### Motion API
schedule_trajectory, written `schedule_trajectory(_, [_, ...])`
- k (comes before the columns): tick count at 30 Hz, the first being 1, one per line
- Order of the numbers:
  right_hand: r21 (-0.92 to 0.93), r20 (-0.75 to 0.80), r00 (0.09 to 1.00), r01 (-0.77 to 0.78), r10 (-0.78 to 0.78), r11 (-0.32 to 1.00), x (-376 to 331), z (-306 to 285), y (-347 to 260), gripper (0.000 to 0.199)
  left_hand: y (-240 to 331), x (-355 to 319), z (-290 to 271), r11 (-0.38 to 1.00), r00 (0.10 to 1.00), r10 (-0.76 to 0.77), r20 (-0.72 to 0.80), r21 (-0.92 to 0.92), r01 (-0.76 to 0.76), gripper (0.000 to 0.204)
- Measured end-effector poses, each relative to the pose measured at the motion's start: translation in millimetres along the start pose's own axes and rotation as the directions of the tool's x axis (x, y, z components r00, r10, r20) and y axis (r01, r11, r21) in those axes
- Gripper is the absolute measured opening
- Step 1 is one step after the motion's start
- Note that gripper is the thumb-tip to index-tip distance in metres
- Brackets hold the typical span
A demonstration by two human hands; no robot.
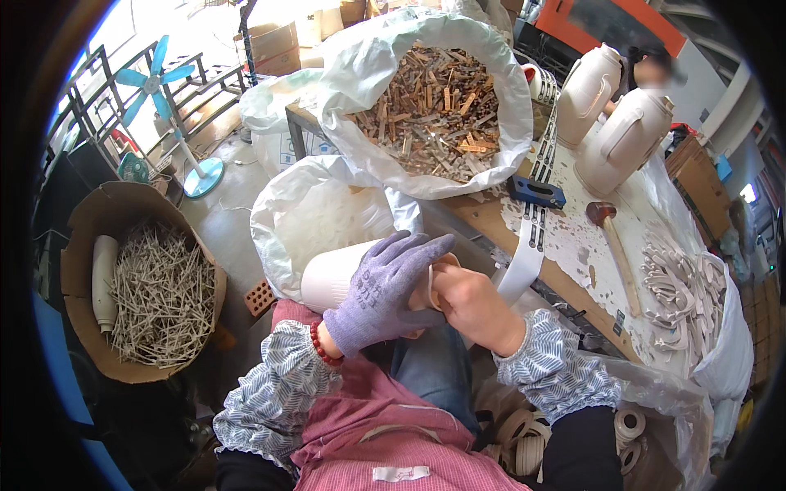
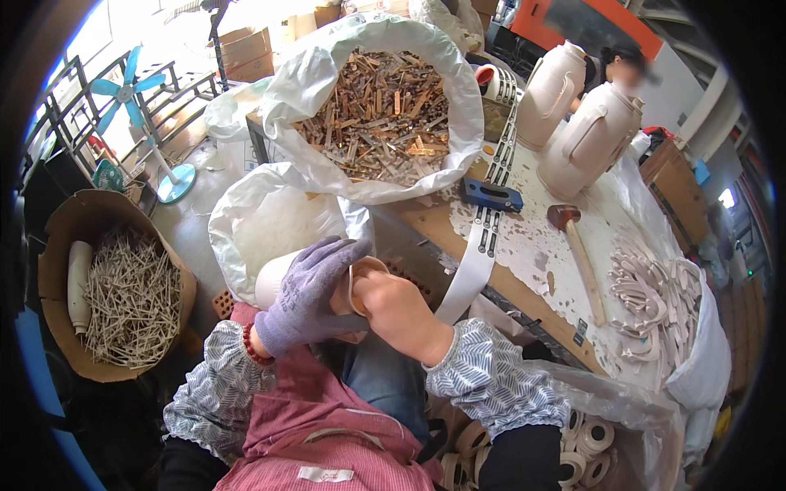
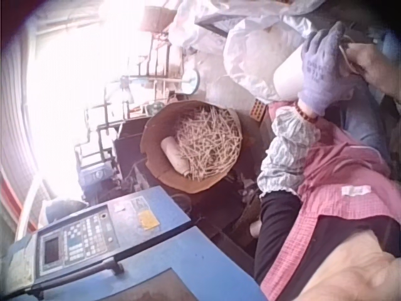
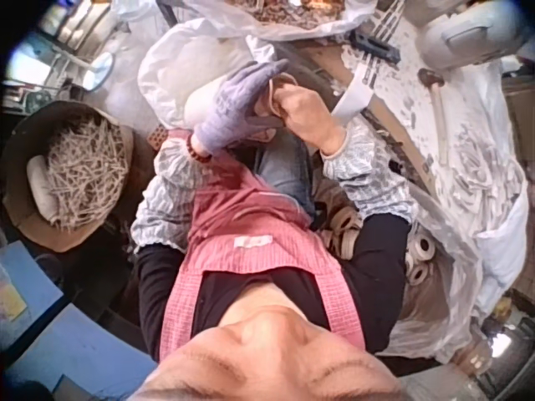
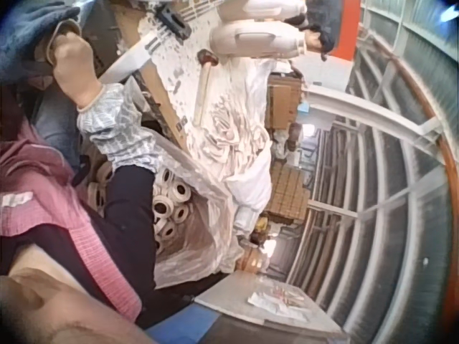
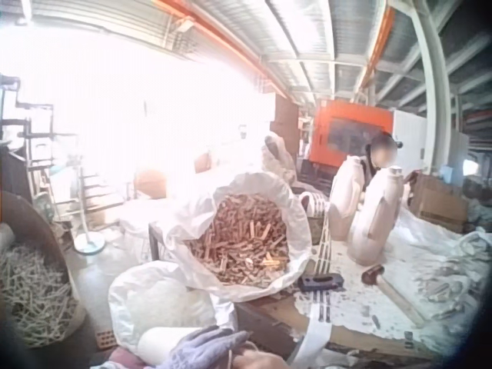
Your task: The person sits on the floor and repeatedly assembles white cylindrical containers by inserting a wooden piece into the top opening, then attaching a handle to the side. The person handles the containers one at a time, rotating them to fit parts and placing finished units aside.
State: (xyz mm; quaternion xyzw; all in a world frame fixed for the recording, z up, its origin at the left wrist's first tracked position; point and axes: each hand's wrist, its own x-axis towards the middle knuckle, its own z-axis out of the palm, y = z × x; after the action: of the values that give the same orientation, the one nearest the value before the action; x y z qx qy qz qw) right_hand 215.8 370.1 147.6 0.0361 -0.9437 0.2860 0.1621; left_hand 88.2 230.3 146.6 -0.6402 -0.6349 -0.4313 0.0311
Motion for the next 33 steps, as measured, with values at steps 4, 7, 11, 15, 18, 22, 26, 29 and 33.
schedule_trajectory(4, [0.049,-0.089,0.993,0.084,-0.079,0.995,-2,-7,-12,0.013,-3,-3,-1,0.999,0.999,0.03,0.014,0.014,-0.03,0.086])
schedule_trajectory(7, [0.274,0.212,0.973,0.034,-0.095,0.961,-1,-27,0,0.014,-4,-8,-3,1.0,1.0,0.024,0.004,0.009,-0.024,0.084])
schedule_trajectory(11, [0.773,0.103,0.973,-0.21,0.208,0.599,-12,-28,-1,0.015,-2,-10,-9,1.0,1.0,0.016,-0.027,0.0,-0.016,0.087])
schedule_trajectory(15, [0.829,-0.001,0.957,-0.162,0.29,0.535,-12,-23,-23,0.03,4,-6,-14,1.0,1.0,0.002,-0.001,0.013,-0.002,0.093])
schedule_trajectory(18, [0.573,-0.162,0.932,-0.178,0.324,0.8,-18,1,-29,0.023,3,-5,-15,0.999,0.999,-0.007,0.033,0.034,0.006,0.097])
schedule_trajectory(22, [0.049,-0.251,0.968,0.005,0.007,0.999,-14,6,-26,0.017,0,-7,-18,1.0,0.996,-0.011,0.091,0.021,0.009,0.1])
schedule_trajectory(26, [-0.078,-0.091,0.995,0.034,-0.041,0.996,-10,4,-30,0.013,0,-14,-16,1.0,0.996,0.005,0.086,-0.006,-0.005,0.101])
schedule_trajectory(29, [-0.165,-0.121,0.99,0.047,-0.067,0.985,-9,7,-34,0.012,1,-16,-17,0.999,0.998,0.02,0.061,0.029,-0.022,0.097])
schedule_trajectory(33, [-0.22,-0.206,0.968,0.095,-0.142,0.971,-9,10,-33,0.018,7,-14,-19,0.992,0.994,0.103,0.022,0.071,-0.105,0.087])
